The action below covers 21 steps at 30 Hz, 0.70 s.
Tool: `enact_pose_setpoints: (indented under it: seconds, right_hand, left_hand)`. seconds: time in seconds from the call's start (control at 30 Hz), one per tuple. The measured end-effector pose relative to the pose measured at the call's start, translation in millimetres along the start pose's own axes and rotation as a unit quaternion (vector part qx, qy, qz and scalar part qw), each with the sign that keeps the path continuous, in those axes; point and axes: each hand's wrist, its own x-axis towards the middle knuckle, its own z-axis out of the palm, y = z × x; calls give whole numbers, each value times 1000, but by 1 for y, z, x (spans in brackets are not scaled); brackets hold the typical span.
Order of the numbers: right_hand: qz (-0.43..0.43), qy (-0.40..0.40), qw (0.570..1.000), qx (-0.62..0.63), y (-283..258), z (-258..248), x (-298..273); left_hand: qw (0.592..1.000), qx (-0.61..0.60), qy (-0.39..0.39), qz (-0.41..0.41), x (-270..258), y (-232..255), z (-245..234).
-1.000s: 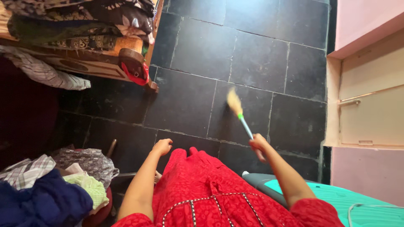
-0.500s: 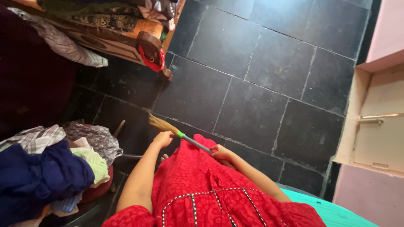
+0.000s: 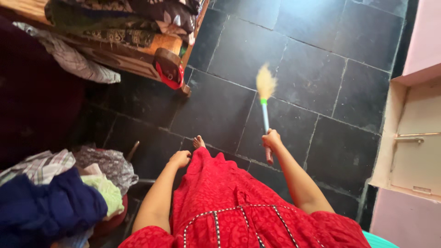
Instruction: The person sweeps the tiled floor of a bedroom using a broom. They move around furniture, including a bed and a washing machine, to clean the entire area.
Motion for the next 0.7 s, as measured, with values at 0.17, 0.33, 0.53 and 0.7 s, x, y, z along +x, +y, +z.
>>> enact_pose_setpoints:
  seconds: [0.17,0.33,0.53,0.7]
  right_hand:
    - [-33,-104,994,11,-36,46,0]
    - [-51,-232,966,105,-95,84,16]
    - [40,-140,973,177,-142,24,91]
    - [70,-26,980,187,-193,10,147]
  left_hand:
    - [1000,-12,-23,12,50,12,-42]
    - [999,18,8,42,117,17,-119]
    - [994,45,52,89,202,12,-211]
    - [994,43,48,92,241,8,-254]
